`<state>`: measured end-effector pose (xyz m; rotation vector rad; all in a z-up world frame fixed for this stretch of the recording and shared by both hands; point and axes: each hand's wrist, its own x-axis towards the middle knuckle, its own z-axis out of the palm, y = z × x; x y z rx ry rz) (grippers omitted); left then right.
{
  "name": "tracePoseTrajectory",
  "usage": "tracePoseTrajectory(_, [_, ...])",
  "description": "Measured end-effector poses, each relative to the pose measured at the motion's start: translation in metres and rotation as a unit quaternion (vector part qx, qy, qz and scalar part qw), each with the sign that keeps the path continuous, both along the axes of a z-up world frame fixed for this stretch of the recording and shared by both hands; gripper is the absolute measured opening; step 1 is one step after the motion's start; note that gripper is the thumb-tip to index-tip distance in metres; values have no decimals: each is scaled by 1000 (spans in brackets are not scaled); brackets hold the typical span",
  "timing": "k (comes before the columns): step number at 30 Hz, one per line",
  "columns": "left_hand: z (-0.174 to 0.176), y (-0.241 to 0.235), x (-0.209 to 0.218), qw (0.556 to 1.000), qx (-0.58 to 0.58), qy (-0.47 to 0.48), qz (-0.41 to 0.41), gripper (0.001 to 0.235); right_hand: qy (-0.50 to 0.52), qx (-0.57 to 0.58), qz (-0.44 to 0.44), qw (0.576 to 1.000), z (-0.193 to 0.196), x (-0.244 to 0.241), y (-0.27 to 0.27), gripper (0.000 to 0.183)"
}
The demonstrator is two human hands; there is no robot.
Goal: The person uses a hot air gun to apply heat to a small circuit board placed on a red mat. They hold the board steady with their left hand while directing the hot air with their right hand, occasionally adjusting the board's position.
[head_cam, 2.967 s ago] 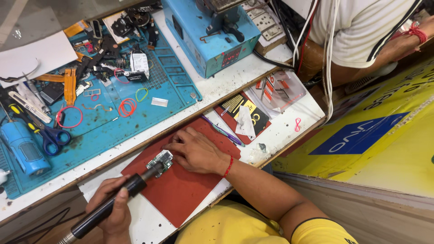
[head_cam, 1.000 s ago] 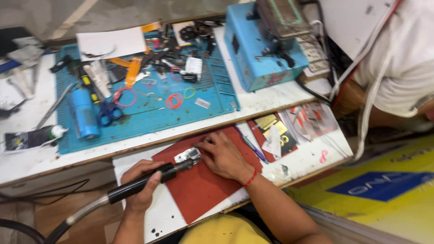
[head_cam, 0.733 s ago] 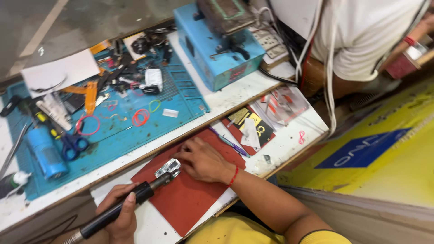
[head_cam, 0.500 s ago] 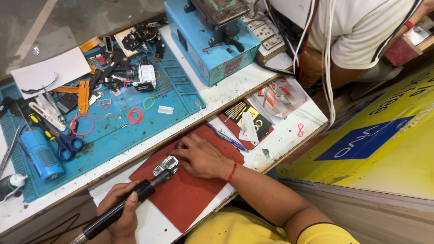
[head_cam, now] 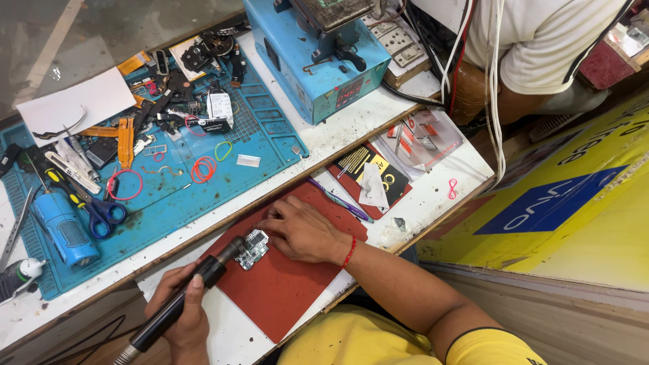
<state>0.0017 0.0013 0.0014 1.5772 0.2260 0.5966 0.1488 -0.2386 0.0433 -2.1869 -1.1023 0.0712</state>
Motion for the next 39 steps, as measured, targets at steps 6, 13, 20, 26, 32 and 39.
tracePoseTrajectory(6, [-8,1,-2,999,-17,-28,19,26,4,9,-2,1000,0,-1,1,35])
tracePoseTrajectory(13, [0,0,-5,1000,16,-7,-25,25,7,4,-4,1000,-1,-1,1,35])
tracePoseTrajectory(20, [4,-2,-2,1000,-19,-15,11,25,-1,8,-3,1000,0,0,1,35])
tracePoseTrajectory(26, [3,2,-3,998,38,-4,-42,25,3,-6,-7,1000,-1,0,1,34])
tracePoseTrajectory(32, [8,1,-3,999,-3,-12,-35,25,19,-4,0,1000,4,-1,0,38])
tracePoseTrajectory(39, [3,1,-3,1000,0,13,2,24,12,-8,-1,1000,7,1,1,37])
